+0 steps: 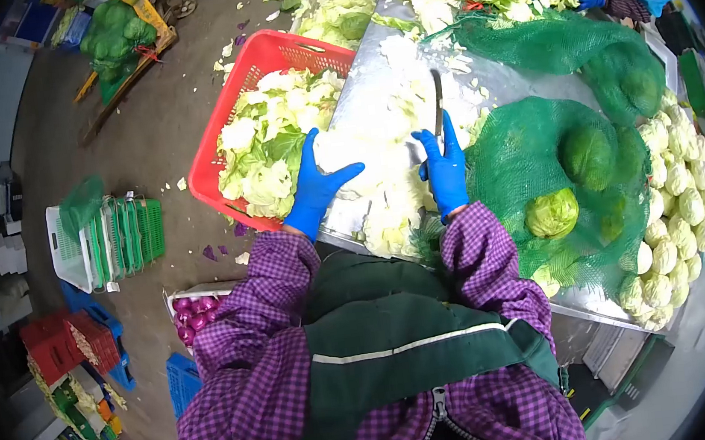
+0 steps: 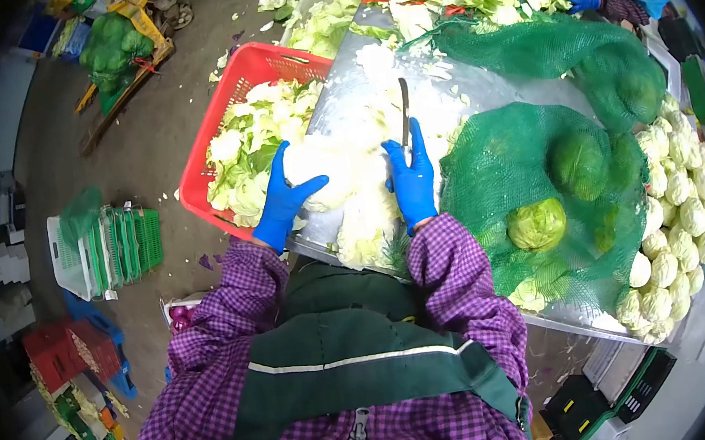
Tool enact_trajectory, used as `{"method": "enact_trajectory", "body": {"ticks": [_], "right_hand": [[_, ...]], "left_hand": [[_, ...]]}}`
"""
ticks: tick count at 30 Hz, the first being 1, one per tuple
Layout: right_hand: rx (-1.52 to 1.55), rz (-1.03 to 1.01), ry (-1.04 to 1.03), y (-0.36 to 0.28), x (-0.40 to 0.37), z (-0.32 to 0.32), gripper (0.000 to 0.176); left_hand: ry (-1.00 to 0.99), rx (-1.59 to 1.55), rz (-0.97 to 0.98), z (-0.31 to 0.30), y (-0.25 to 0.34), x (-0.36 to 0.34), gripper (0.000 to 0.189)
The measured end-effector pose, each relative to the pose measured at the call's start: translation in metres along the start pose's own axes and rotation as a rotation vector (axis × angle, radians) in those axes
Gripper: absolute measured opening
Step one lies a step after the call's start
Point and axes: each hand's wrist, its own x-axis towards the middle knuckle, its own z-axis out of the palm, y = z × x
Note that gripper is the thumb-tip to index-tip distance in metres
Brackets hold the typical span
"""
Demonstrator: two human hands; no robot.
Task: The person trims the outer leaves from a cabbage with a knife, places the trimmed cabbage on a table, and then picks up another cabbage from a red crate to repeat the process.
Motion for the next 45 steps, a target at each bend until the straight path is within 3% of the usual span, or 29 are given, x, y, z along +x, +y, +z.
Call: {"method": "enact_trajectory", "body": {"ticks": [2,3,5,6,9,10,12,14,16,18,21,23,24,25,27,29,30,31,33,34,37,44,45], "right_hand": [[-0.262,-0.466,-0.212,0.019,0.010,0.004,0.077],[-0.318,-0.240,-0.343,0.009,0.004,0.004,0.078],[-0.564,-0.373,-0.447,0.033,0.019,0.002,0.063],[-0.520,-0.279,-0.417,0.024,0.018,0.002,0.040],[-0.407,-0.183,-0.331,0.034,0.027,-0.009,0.032],[-0.445,0.008,-0.282,0.034,0.031,-0.011,0.029],[-0.481,-0.063,-0.233,0.048,0.034,-0.012,0.028],[-0.501,-0.123,-0.171,0.058,0.034,-0.013,0.026],[-0.448,-0.050,-0.168,0.058,0.030,-0.015,0.027],[-0.390,0.013,-0.166,0.062,0.032,-0.017,0.028],[-0.504,-0.062,-0.073,0.072,0.030,-0.018,0.039],[-0.249,-0.152,-0.110,0.042,0.014,-0.012,0.055],[-0.261,-0.256,-0.223,0.035,0.009,-0.008,0.064],[-0.341,-0.331,-0.238,0.016,-0.002,0.001,0.051],[-0.271,-0.221,-0.265,0.042,0.013,0.000,0.036],[-0.240,-0.034,-0.062,0.043,0.028,-0.011,0.022],[-0.453,-0.141,-0.075,0.041,0.029,-0.021,0.033],[-0.454,-0.150,-0.076,0.024,0.020,-0.019,0.033],[-0.745,-0.268,-0.232,-0.007,-0.013,-0.022,0.053],[-0.826,-0.169,-0.372,-0.016,-0.021,-0.022,0.066],[-0.814,-0.545,-0.395,0.003,-0.028,-0.016,0.065],[-1.030,-0.449,-0.399,0.011,-0.021,-0.003,0.061],[-0.988,-0.517,-0.270,0.027,-0.018,0.003,0.057]], "left_hand": [[-0.203,0.286,0.243,-0.006,0.002,0.001,0.109],[-0.213,0.287,0.243,-0.005,0.005,-0.001,0.109],[-0.267,0.377,0.306,-0.004,0.012,-0.005,0.114],[-0.287,0.357,0.301,-0.005,0.012,-0.005,0.115],[-0.345,0.406,0.323,-0.011,0.012,-0.006,0.116],[-0.347,0.406,0.323,-0.012,0.013,-0.005,0.116],[-0.421,0.525,0.377,-0.013,0.016,-0.005,0.120],[-0.364,0.506,0.389,-0.015,0.017,-0.008,0.119],[-0.315,0.483,0.406,-0.013,0.011,-0.017,0.119],[-0.135,0.034,0.105,-0.010,-0.006,-0.029,0.111],[-0.059,0.072,0.211,-0.009,-0.044,-0.028,0.106],[-0.045,0.005,0.148,-0.003,-0.036,-0.031,0.105],[-0.030,0.051,0.173,-0.002,-0.037,-0.026,0.104],[-0.018,0.099,0.206,0.000,-0.037,-0.021,0.103],[-0.015,0.103,0.203,0.002,-0.034,-0.019,0.100],[-0.022,0.270,0.288,0.002,-0.029,-0.018,0.099],[-0.018,0.270,0.291,0.002,-0.026,-0.018,0.099],[-0.016,0.312,0.330,0.004,-0.022,-0.016,0.097],[-0.023,0.346,0.348,0.011,-0.016,-0.020,0.094],[-0.024,0.364,0.320,0.014,-0.010,-0.018,0.095],[-0.038,0.409,0.298,0.016,-0.003,-0.014,0.096],[-0.051,0.433,0.244,0.023,0.008,-0.013,0.096],[-0.058,0.434,0.241,0.023,0.006,-0.015,0.096]]}}
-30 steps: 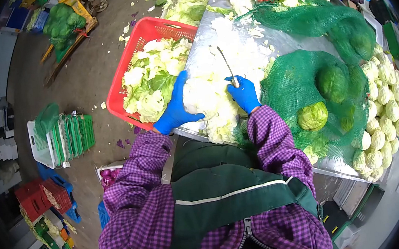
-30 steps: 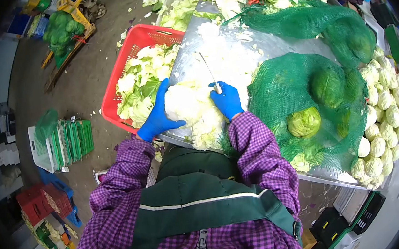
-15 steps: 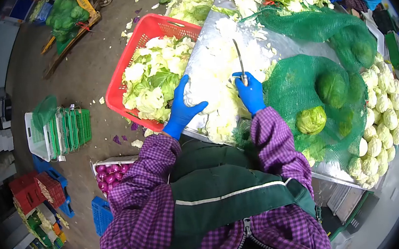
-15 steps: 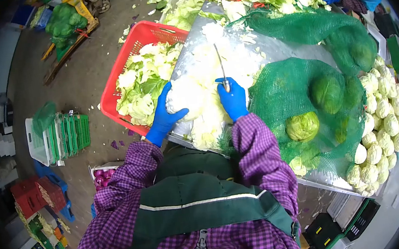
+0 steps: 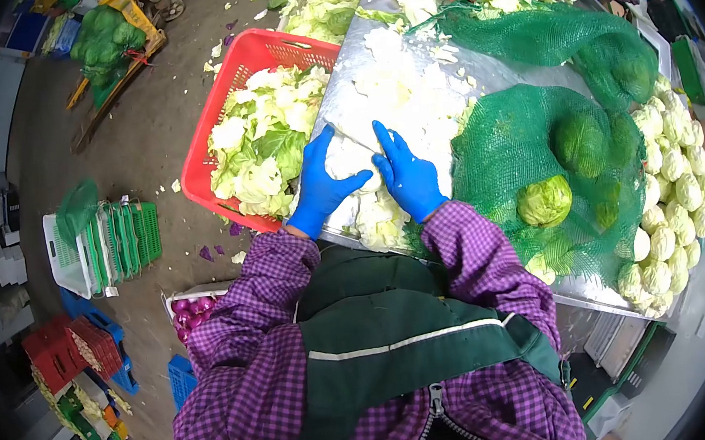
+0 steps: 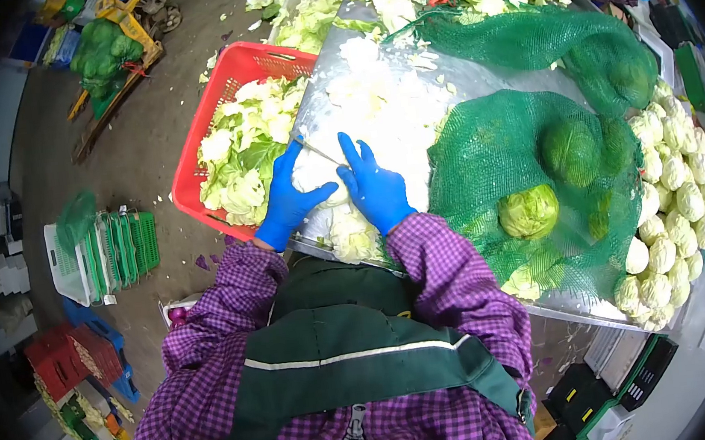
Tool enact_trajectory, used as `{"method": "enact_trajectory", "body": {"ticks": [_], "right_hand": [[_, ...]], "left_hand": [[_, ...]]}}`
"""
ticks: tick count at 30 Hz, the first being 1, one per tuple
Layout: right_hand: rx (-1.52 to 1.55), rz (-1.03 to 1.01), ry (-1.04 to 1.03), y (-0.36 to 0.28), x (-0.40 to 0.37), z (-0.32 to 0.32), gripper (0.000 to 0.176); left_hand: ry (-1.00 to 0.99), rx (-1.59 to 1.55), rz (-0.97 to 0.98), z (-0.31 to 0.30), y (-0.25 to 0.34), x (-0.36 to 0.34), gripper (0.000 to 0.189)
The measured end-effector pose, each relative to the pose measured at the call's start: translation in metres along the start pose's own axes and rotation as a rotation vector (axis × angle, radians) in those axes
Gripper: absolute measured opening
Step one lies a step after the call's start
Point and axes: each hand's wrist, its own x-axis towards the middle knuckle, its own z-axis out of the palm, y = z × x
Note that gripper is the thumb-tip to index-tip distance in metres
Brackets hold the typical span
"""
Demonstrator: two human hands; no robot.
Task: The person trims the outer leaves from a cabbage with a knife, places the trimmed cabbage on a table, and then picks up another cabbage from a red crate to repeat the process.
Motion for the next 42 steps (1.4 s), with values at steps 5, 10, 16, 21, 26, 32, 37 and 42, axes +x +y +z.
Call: {"method": "enact_trajectory", "body": {"ticks": [5,10,16,21,26,32,37,42], "right_hand": [[0.569,0.437,0.242,0.032,0.043,0.008,0.047],[0.753,0.577,0.298,0.098,0.031,0.012,0.051],[0.177,0.255,0.023,0.005,-0.001,-0.055,0.066],[0.077,-0.109,-0.137,-0.011,-0.007,-0.044,0.065],[-0.155,-0.120,-0.169,-0.009,0.002,-0.041,0.059],[0.219,0.247,0.020,0.035,0.043,-0.007,0.045],[0.848,0.448,-0.156,0.024,0.038,-0.019,0.062],[1.029,0.401,-0.282,0.026,0.035,-0.005,0.045]], "left_hand": [[-0.072,0.174,0.219,-0.003,0.010,-0.002,0.096],[-0.209,0.054,0.170,-0.035,-0.013,-0.013,0.095],[0.003,-0.382,-0.108,-0.016,-0.025,-0.019,0.100],[0.007,-0.343,-0.073,0.001,-0.028,-0.006,0.105],[0.020,-0.069,0.031,0.005,-0.014,-0.005,0.106],[-0.029,0.246,0.159,0.003,0.016,-0.011,0.102],[-0.201,0.016,0.128,-0.019,-0.002,-0.008,0.104],[-0.237,-0.194,0.038,-0.039,-0.015,-0.017,0.104]]}}
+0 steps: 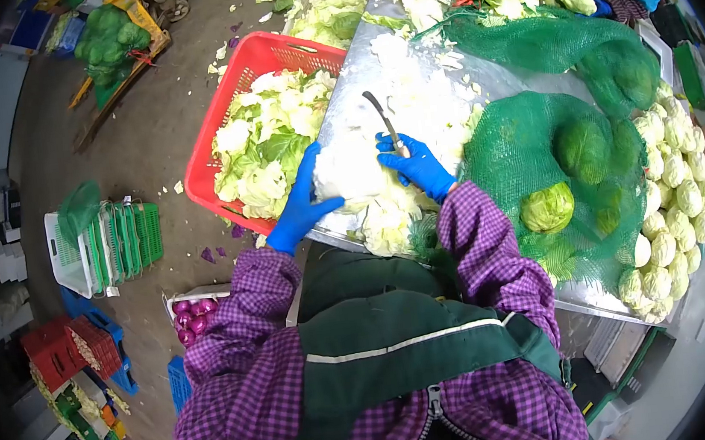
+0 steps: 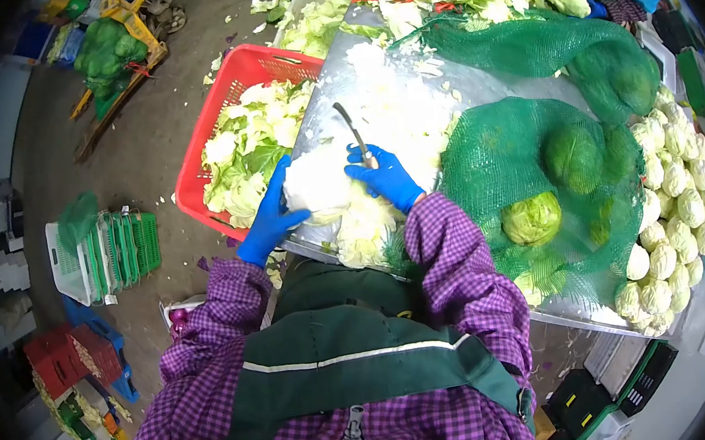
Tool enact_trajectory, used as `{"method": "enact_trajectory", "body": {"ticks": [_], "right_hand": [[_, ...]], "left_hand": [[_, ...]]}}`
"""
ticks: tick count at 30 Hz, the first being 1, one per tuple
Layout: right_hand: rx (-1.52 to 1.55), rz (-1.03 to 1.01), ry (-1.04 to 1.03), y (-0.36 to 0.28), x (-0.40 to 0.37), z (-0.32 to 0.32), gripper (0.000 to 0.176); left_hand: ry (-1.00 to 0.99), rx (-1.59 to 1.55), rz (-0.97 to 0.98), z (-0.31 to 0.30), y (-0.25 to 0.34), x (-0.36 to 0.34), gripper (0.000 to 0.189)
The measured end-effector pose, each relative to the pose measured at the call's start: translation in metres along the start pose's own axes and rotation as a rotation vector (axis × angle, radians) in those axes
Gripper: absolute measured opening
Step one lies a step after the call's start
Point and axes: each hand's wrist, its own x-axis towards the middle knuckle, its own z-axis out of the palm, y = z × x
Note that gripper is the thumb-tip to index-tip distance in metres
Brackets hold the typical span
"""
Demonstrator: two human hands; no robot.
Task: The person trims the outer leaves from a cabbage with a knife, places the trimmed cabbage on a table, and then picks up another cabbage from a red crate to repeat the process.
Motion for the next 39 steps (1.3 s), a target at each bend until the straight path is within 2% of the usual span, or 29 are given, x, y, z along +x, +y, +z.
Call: {"method": "enact_trajectory", "body": {"ticks": [1,2,3,6,8,9,10,12,13,14,16,17,18,20,21,22,24,25,26,27,28,30,32,33,34,36,37,39], "right_hand": [[-0.044,0.020,0.023,0.000,-0.002,0.008,0.038],[-0.042,0.027,0.019,0.004,-0.002,0.014,0.038],[-0.023,0.014,-0.005,0.006,-0.001,0.020,0.034],[-0.022,-0.006,-0.016,0.006,0.001,0.024,0.028],[-0.065,-0.028,0.120,0.011,0.002,0.023,0.028],[-0.182,-0.213,0.170,0.014,0.002,0.025,0.027],[-0.182,-0.215,0.166,0.023,0.004,0.023,0.027],[-0.425,-0.457,0.023,0.041,0.007,0.021,0.025],[-0.278,-0.078,-0.061,0.009,-0.011,0.028,0.023],[-0.282,-0.081,-0.079,0.003,-0.014,0.034,0.023],[-0.008,-0.099,0.100,-0.014,-0.014,0.047,0.024],[0.027,-0.018,0.094,-0.029,-0.015,0.049,0.040],[0.022,-0.020,0.077,-0.035,-0.017,0.056,0.040],[-0.509,-0.520,0.170,-0.042,-0.030,0.074,0.059],[-0.622,-0.385,0.028,-0.072,-0.048,0.082,0.067],[-0.716,-0.461,0.078,-0.059,-0.045,0.085,0.056],[-0.679,-0.394,0.115,-0.040,-0.027,0.076,0.041],[-0.609,-0.422,0.157,-0.034,-0.019,0.067,0.035],[-0.538,-0.447,0.197,-0.029,-0.013,0.056,0.029],[-0.524,-0.273,0.213,-0.041,-0.014,0.048,0.026],[-0.542,-0.256,0.259,-0.034,-0.006,0.040,0.033],[-0.312,-0.283,0.242,-0.033,-0.015,0.039,0.047],[-0.346,-0.370,0.166,-0.061,-0.029,0.060,0.061],[-0.336,-0.366,0.124,-0.051,-0.024,0.067,0.065],[-0.464,-0.474,0.139,-0.064,-0.033,0.080,0.064],[-0.503,-0.586,0.111,-0.077,-0.035,0.097,0.046],[-0.502,-0.588,0.116,-0.072,-0.029,0.094,0.046],[-0.231,-0.469,0.133,-0.056,-0.011,0.081,0.026]], "left_hand": [[0.069,-0.138,-0.128,0.001,0.007,-0.002,0.105],[0.141,-0.275,-0.260,0.004,0.013,-0.006,0.105],[0.212,-0.134,-0.224,0.011,0.005,-0.007,0.103],[0.222,-0.039,-0.193,0.005,-0.006,-0.008,0.103],[0.202,-0.150,-0.199,-0.002,-0.005,-0.013,0.099],[0.179,-0.259,-0.196,-0.007,-0.003,-0.013,0.095],[0.183,-0.256,-0.196,-0.011,-0.001,-0.014,0.095],[0.226,-0.654,-0.214,-0.017,0.002,-0.022,0.086],[0.184,-0.767,-0.165,-0.019,0.001,-0.024,0.081],[0.203,-0.763,-0.161,-0.022,0.001,-0.029,0.081],[0.335,-1.001,-0.327,-0.028,0.014,-0.038,0.081],[0.367,-0.936,-0.321,-0.033,0.002,-0.043,0.070],[0.384,-0.933,-0.313,-0.036,0.013,-0.042,0.070],[0.384,-0.770,-0.127,-0.036,0.046,-0.029,0.082],[0.382,-0.636,-0.049,-0.038,0.049,-0.022,0.082],[0.384,-0.635,-0.046,-0.041,0.045,-0.022,0.082],[0.416,-0.432,0.005,-0.049,0.034,-0.025,0.081],[0.420,-0.431,0.007,-0.051,0.034,-0.027,0.081],[0.415,-0.620,-0.021,-0.052,0.034,-0.033,0.080],[0.407,-0.811,-0.052,-0.052,0.033,-0.039,0.079],[0.408,-0.812,-0.051,-0.053,0.026,-0.045,0.079],[0.488,-0.984,-0.200,-0.057,0.006,-0.055,0.077],[0.463,-0.995,-0.181,-0.055,0.012,-0.054,0.076],[0.432,-1.004,-0.159,-0.054,0.017,-0.051,0.075],[0.426,-1.004,-0.159,-0.052,0.025,-0.047,0.075],[0.312,-0.827,0.002,-0.050,0.039,-0.039,0.072],[0.306,-0.826,0.003,-0.049,0.035,-0.040,0.072],[0.380,-0.980,-0.091,-0.049,0.021,-0.047,0.073]]}}
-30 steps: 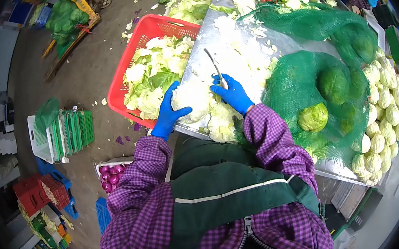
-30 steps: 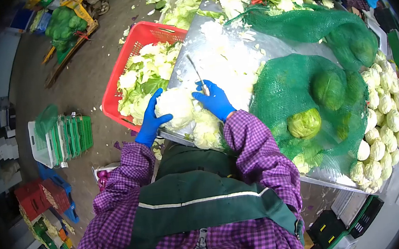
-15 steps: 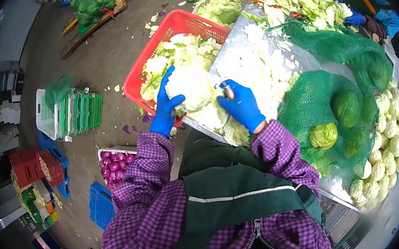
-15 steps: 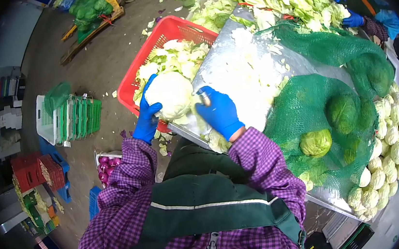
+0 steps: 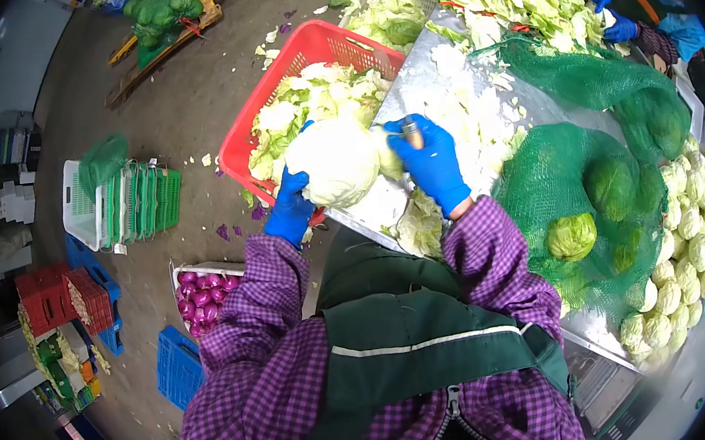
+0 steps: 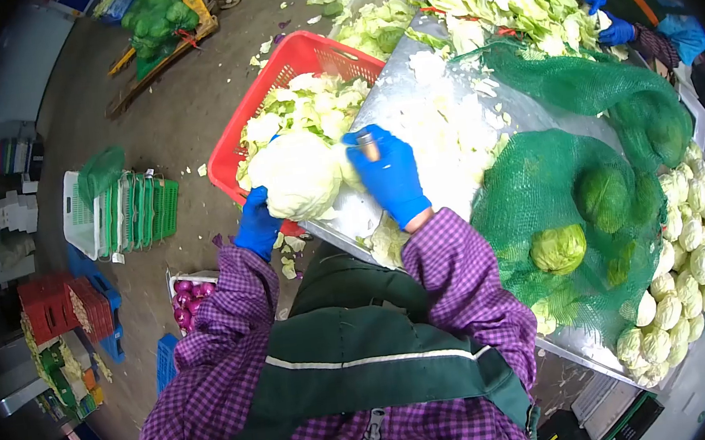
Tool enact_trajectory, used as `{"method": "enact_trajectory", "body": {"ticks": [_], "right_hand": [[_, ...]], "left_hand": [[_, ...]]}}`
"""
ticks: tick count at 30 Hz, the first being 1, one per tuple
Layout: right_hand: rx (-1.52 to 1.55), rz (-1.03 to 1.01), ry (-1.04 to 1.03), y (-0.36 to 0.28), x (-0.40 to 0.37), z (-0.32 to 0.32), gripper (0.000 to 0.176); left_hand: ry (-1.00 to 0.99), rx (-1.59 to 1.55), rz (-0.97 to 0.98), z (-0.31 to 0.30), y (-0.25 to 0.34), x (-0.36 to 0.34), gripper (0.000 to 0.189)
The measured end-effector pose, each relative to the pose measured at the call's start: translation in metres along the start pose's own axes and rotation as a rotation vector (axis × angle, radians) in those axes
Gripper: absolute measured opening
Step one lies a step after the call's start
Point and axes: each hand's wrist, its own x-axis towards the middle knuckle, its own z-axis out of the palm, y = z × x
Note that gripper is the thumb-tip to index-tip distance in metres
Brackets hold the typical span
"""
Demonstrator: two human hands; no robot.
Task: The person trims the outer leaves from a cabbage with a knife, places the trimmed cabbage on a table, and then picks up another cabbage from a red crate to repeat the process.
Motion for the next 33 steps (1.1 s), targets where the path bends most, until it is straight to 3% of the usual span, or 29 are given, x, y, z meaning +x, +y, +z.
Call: {"method": "enact_trajectory", "body": {"ticks": [1,4,5,7,10,12,14,16,22,24,27,31,33], "right_hand": [[-0.023,0.017,0.092,0.002,0.004,-0.007,0.016],[-0.054,0.213,0.149,0.001,0.000,-0.024,0.021],[-0.057,0.216,0.147,-0.004,-0.002,-0.021,0.021],[-0.083,-0.044,0.088,-0.022,-0.005,-0.008,0.028],[-0.043,0.063,-0.060,-0.051,-0.002,0.003,0.039],[-0.078,0.068,-0.091,-0.055,0.002,0.003,0.040],[-0.224,0.063,-0.175,-0.054,0.005,0.000,0.036],[-0.164,0.111,-0.198,-0.052,0.006,-0.003,0.033],[-0.077,0.186,-0.092,-0.037,0.010,-0.010,0.021],[-0.001,0.215,-0.035,-0.038,0.013,-0.022,0.017],[-0.111,0.254,0.093,-0.004,0.017,-0.052,0.017],[-0.283,0.376,0.158,0.010,0.005,-0.070,0.020],[-0.168,0.187,0.152,0.015,-0.002,-0.057,0.031]], "left_hand": [[0.001,0.000,0.002,-0.004,-0.001,-0.001,0.073],[0.090,-0.256,-0.084,-0.013,-0.007,0.001,0.074],[0.102,-0.102,-0.027,-0.016,-0.010,0.003,0.076],[0.109,0.055,0.023,-0.001,-0.003,0.005,0.079],[-0.069,0.033,0.086,0.029,0.015,0.010,0.089],[-0.150,0.223,0.138,0.029,0.019,0.015,0.101],[-0.149,0.266,0.148,0.031,0.021,0.015,0.103],[-0.141,0.308,0.150,0.034,0.022,0.011,0.105],[-0.119,0.096,-0.005,0.020,0.002,0.002,0.092],[-0.036,-0.064,-0.104,0.011,-0.009,-0.002,0.076],[0.115,0.120,-0.060,0.008,-0.016,-0.002,0.065],[0.015,0.112,0.042,0.030,-0.006,0.011,0.065],[-0.036,-0.423,-0.152,0.046,0.001,0.013,0.068]]}}
